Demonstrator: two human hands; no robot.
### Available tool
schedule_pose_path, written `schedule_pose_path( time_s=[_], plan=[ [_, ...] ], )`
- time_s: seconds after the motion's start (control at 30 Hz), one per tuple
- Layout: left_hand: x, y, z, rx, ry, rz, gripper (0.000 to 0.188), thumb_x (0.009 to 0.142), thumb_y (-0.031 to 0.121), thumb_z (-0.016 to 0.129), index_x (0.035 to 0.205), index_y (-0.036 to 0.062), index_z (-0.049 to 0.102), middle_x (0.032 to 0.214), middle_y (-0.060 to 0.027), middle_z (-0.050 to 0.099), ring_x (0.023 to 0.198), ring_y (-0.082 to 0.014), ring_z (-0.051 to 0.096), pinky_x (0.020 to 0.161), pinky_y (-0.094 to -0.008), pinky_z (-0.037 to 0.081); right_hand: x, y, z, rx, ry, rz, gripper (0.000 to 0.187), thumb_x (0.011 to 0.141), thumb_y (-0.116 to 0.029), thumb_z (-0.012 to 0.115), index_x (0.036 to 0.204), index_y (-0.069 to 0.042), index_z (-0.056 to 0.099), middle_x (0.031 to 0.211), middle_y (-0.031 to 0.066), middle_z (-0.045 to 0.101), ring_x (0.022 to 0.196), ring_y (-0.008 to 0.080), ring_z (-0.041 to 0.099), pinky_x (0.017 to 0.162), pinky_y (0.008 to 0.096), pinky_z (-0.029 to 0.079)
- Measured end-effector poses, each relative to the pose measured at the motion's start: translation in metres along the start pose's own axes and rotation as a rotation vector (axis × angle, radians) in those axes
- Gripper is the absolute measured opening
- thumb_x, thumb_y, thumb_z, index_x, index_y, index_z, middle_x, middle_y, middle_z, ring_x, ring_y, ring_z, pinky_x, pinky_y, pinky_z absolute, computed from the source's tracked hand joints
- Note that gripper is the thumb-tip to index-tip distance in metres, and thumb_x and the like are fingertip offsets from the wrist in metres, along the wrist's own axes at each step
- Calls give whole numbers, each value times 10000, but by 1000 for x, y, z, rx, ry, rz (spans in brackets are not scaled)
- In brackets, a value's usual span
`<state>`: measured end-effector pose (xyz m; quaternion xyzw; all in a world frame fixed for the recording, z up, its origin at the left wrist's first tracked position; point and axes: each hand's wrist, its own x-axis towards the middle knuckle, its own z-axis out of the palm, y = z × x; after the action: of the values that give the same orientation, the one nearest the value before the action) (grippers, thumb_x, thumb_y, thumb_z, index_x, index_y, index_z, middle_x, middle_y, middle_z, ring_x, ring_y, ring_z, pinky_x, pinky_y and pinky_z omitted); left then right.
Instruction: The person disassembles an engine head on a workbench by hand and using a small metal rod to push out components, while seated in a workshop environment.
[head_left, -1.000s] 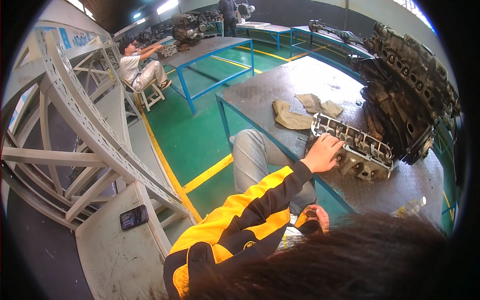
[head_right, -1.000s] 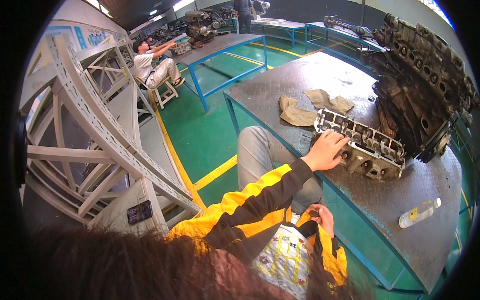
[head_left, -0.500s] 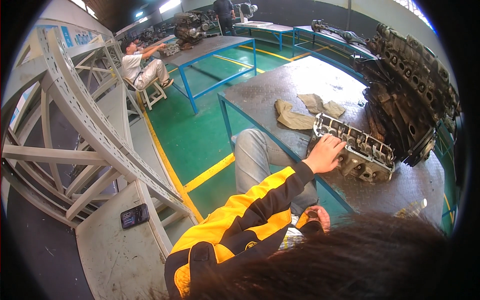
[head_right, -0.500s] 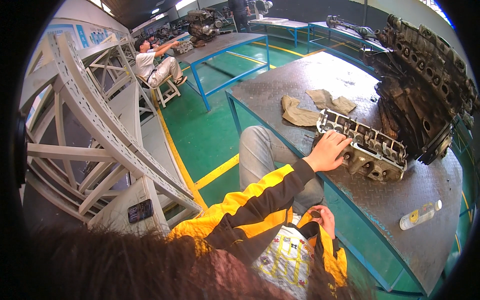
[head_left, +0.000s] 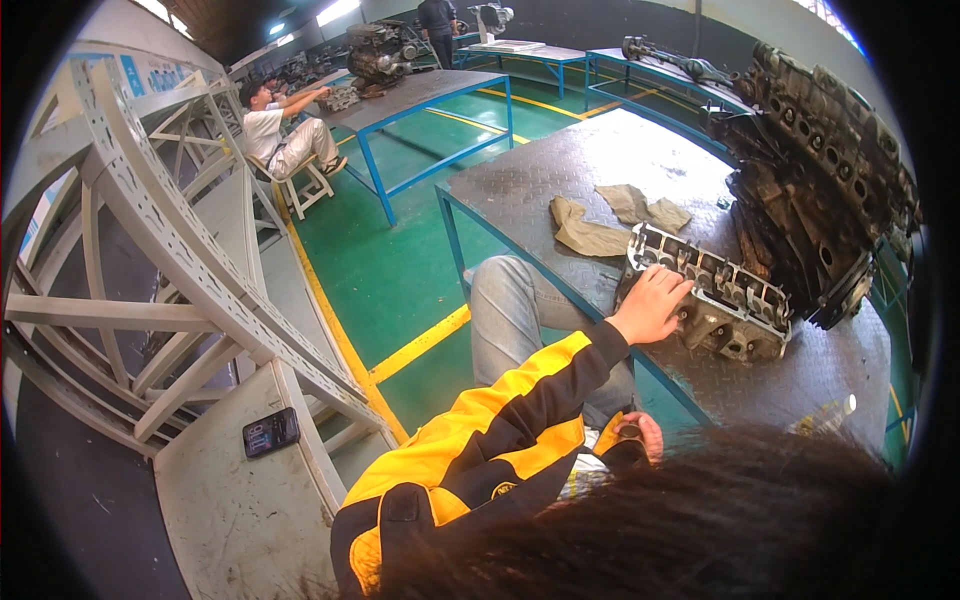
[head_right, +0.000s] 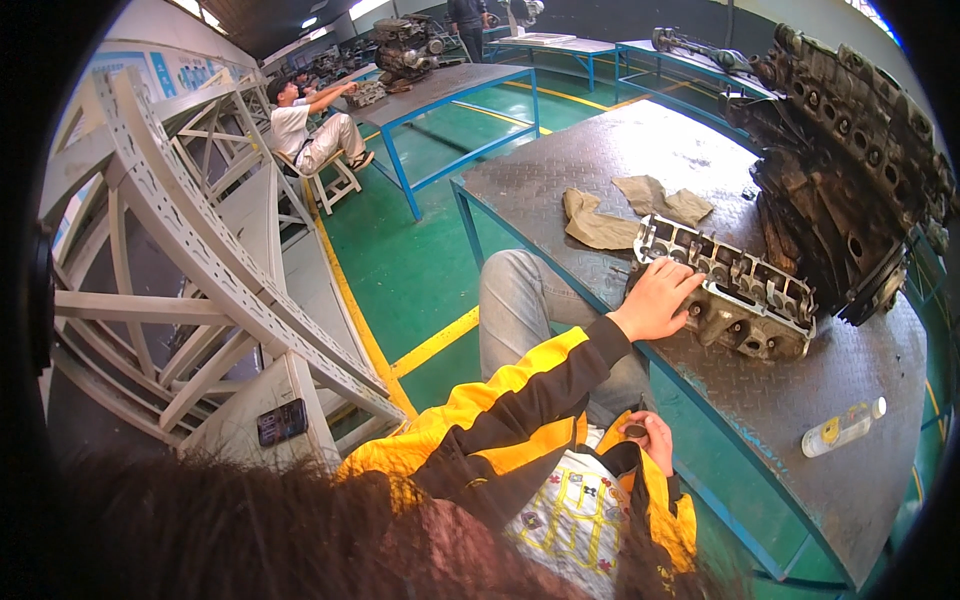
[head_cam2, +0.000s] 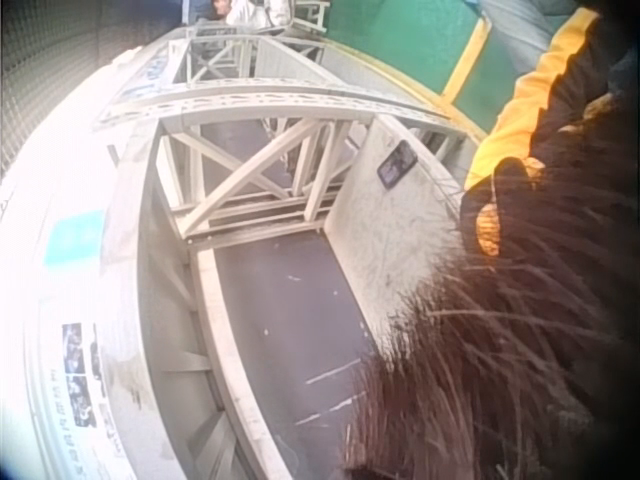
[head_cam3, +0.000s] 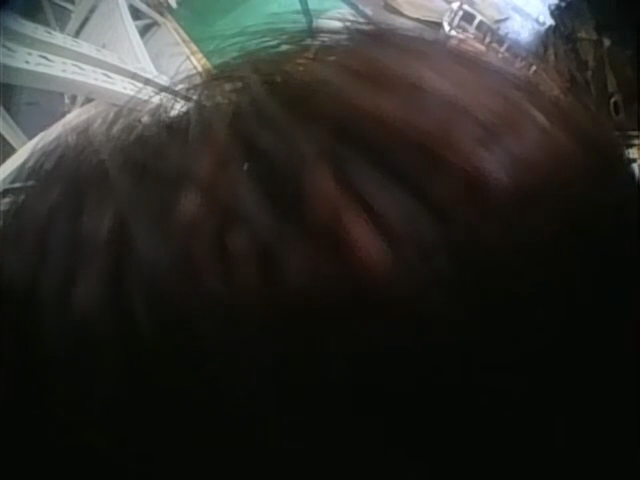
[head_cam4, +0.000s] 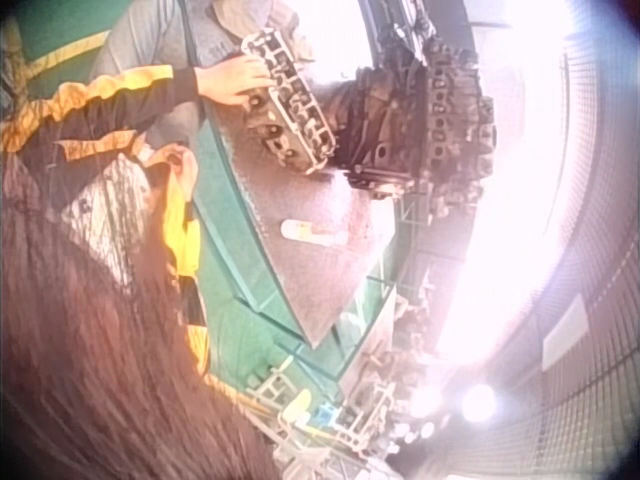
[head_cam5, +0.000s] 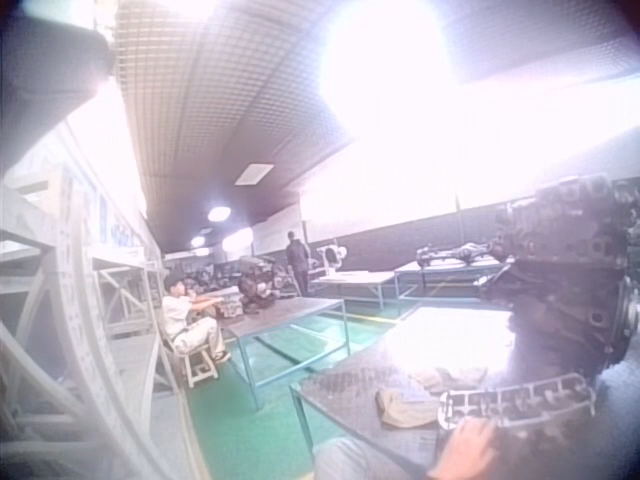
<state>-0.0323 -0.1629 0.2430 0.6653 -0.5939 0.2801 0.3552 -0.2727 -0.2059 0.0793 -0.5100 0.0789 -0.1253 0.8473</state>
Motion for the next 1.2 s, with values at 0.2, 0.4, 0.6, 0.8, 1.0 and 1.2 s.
schedule_pose_path(
  time_s=[0.2,0.4,0.6,0.8,1.0,1.2],
  plan=[
    [-1,0,-2,8,5,-6,611,703,172,744,1262,7,560,1157,-152,547,1145,-332,508,1079,-457,352,-3,-4,11,-6,26,-34,346,1046,-319,489,1075,-5,630,932,148,732,664,118,643,611,192,478],
    [-1,0,-2,2,11,1,614,707,175,742,1267,3,559,1148,-155,549,1143,-333,508,1085,-462,345,-4,-4,8,4,8,-16,337,1048,-308,485,1086,-4,625,938,154,727,708,118,645,626,197,478],
    [3,-5,-7,-10,-24,-8,631,701,177,735,1276,-7,549,1118,-158,560,1135,-330,513,1087,-460,336,0,-2,20,154,-26,-41,300,1031,-260,528,1102,17,620,934,171,716,877,215,700,741,243,511],
    [1,4,1,110,-90,11,729,701,249,770,1338,14,505,1199,-153,503,1165,-329,467,1098,-488,306,-10,-16,21,145,-55,111,280,1032,-280,543,1082,-14,617,950,153,724,719,92,589,655,205,449],
    [3,4,-1,135,-179,31,782,710,302,787,1368,3,488,1241,-148,493,1213,-326,447,1120,-485,281,-5,-16,25,87,-119,195,252,1034,-249,545,1108,-18,613,1031,115,697,904,159,679,693,206,480],
    [8,5,-8,173,-204,18,810,721,279,778,1403,-4,445,1252,-162,487,1221,-338,450,1126,-498,279,1,-18,30,95,-148,179,221,1036,-225,544,1106,-28,616,1055,97,673,989,191,686,746,224,511]
  ],
)
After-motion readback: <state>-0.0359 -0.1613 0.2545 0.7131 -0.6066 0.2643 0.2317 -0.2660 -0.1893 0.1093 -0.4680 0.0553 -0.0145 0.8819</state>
